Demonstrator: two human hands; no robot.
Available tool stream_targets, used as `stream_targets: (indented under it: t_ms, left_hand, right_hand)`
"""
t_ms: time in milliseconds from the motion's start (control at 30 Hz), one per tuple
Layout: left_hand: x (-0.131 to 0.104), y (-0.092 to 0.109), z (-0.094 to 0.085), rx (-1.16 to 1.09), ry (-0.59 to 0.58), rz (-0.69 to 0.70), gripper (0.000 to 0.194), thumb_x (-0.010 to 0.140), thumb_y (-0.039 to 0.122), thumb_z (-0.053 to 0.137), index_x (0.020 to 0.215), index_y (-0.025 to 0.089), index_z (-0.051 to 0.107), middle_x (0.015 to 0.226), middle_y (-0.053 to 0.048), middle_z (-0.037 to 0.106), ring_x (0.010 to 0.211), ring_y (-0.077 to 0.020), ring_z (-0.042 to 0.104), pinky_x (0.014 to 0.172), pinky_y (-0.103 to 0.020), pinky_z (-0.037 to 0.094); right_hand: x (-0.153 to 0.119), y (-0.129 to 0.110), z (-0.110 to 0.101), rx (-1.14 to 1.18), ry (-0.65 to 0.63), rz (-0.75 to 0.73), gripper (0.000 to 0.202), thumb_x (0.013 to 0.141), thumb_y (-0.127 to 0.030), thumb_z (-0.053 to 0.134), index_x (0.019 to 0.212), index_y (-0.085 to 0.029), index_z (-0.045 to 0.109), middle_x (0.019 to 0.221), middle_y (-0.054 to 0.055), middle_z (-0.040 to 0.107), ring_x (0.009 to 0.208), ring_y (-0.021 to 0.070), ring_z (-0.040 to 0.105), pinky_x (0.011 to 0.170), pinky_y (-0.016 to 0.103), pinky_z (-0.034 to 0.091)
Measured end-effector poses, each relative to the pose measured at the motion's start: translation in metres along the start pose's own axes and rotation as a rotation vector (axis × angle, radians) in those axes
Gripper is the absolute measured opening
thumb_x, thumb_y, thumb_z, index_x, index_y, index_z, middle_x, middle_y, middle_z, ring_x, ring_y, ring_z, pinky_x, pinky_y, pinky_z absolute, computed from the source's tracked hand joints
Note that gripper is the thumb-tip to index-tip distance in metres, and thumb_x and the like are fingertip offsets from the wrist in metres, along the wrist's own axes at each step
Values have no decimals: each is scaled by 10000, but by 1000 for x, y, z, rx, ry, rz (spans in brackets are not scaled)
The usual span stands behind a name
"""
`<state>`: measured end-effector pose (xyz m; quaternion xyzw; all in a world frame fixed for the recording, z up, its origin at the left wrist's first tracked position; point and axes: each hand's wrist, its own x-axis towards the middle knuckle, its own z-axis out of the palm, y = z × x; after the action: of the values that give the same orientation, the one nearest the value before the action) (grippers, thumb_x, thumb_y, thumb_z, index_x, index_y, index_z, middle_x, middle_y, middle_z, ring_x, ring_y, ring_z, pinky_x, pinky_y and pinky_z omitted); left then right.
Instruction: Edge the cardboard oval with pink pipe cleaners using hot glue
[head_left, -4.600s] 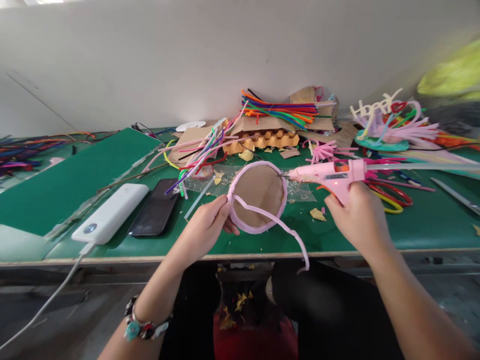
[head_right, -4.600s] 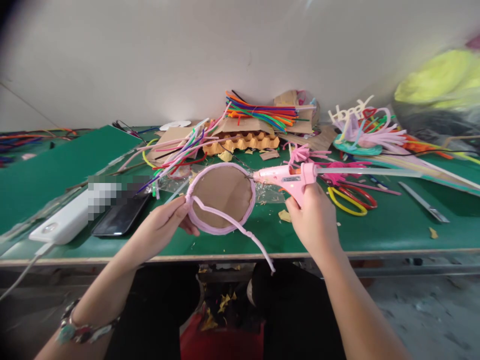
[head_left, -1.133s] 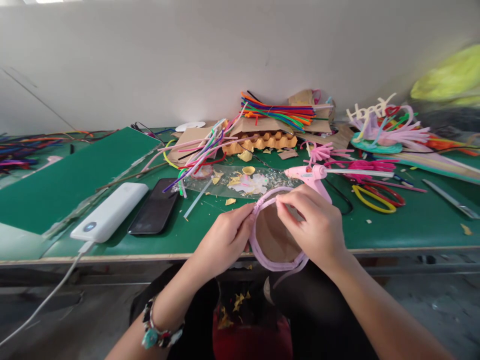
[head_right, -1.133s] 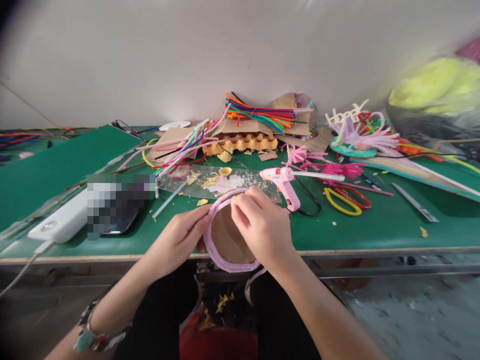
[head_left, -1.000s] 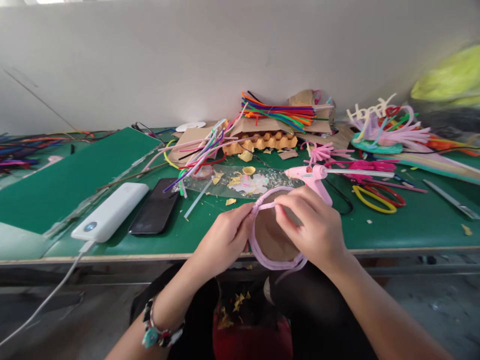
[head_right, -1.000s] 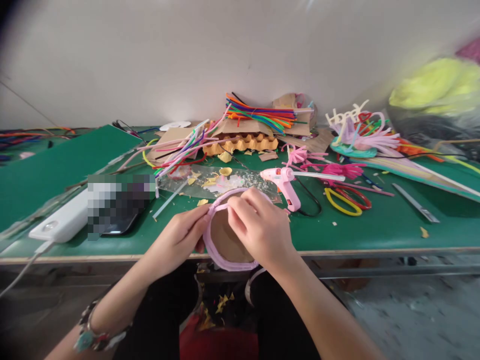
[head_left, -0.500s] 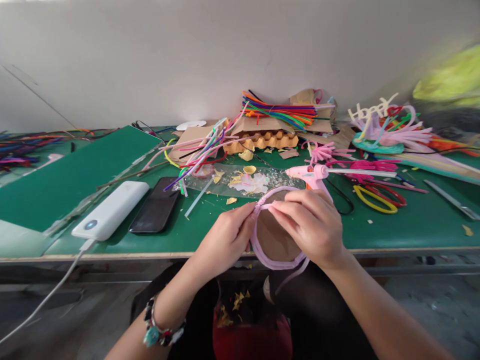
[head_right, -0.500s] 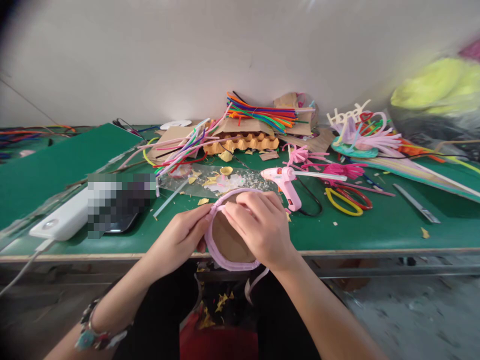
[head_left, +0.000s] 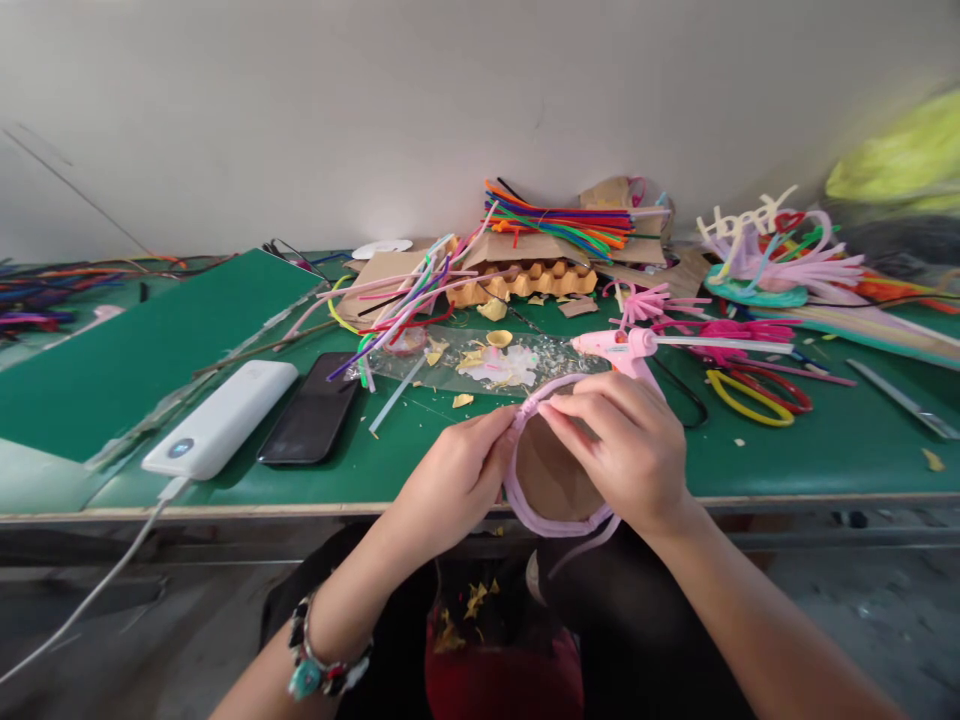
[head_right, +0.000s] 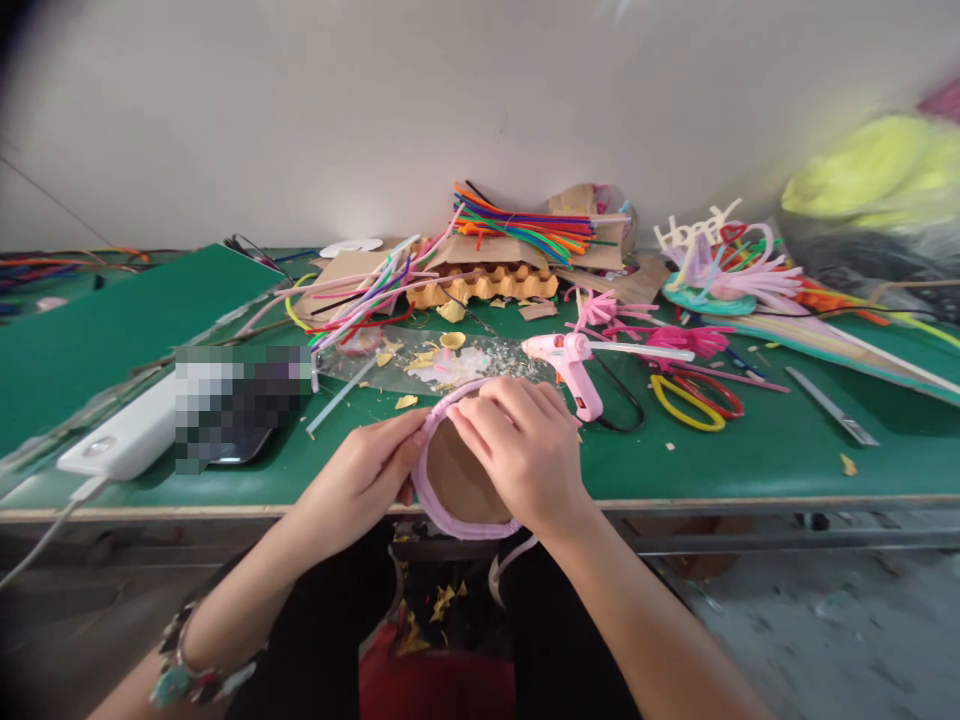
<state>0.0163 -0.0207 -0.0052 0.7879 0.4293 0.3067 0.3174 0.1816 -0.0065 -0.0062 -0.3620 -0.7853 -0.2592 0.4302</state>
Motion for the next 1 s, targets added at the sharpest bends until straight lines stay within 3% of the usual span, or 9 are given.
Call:
stream_targets:
  t_ms: [300,533,700,833,1000]
  left_hand:
    - [0,1,-1,-3,-16,4,233,904,203,298,730,176,452,551,44,445,464,-85,439,473,-200,339]
    - [0,1,0,35,8,29,201,885,167,321,841,162,517,591,28,482,490,-93,463,485,-202,359]
    - [1,0,0,20,18,7,234,887,181,322,704,172,467,534,42,453,469,-87,446,472,-199,344]
    - [2,-2,-1,14,4,7,222,890,184,320,758,164,497,549,41,453,476,-84,455,475,-194,353]
    - [1,-1,-1,22,4,29,227,889,183,322,823,155,536,595,25,480,501,-86,471,489,-192,374]
  right_hand:
    - [2,-2,-2,-34,-38,22,123,769,-156,571,660,-185,522,618,5,569,599,118,534,577,250,413]
    - [5,-4,-2,19,-54,97,136,781,-159,545,650,-184,518,655,12,522,618,115,524,578,248,436]
    - [8,1,-8,118,-67,80,101,760,-95,522,772,-195,529,737,22,511,723,136,542,657,281,467]
    - [8,7,-11,134,-71,66,174,757,-72,508,871,-202,533,778,30,506,758,146,551,716,306,479]
    - [6,12,-10,90,-90,46,175,794,-108,507,930,-206,557,850,40,519,705,115,561,670,276,493]
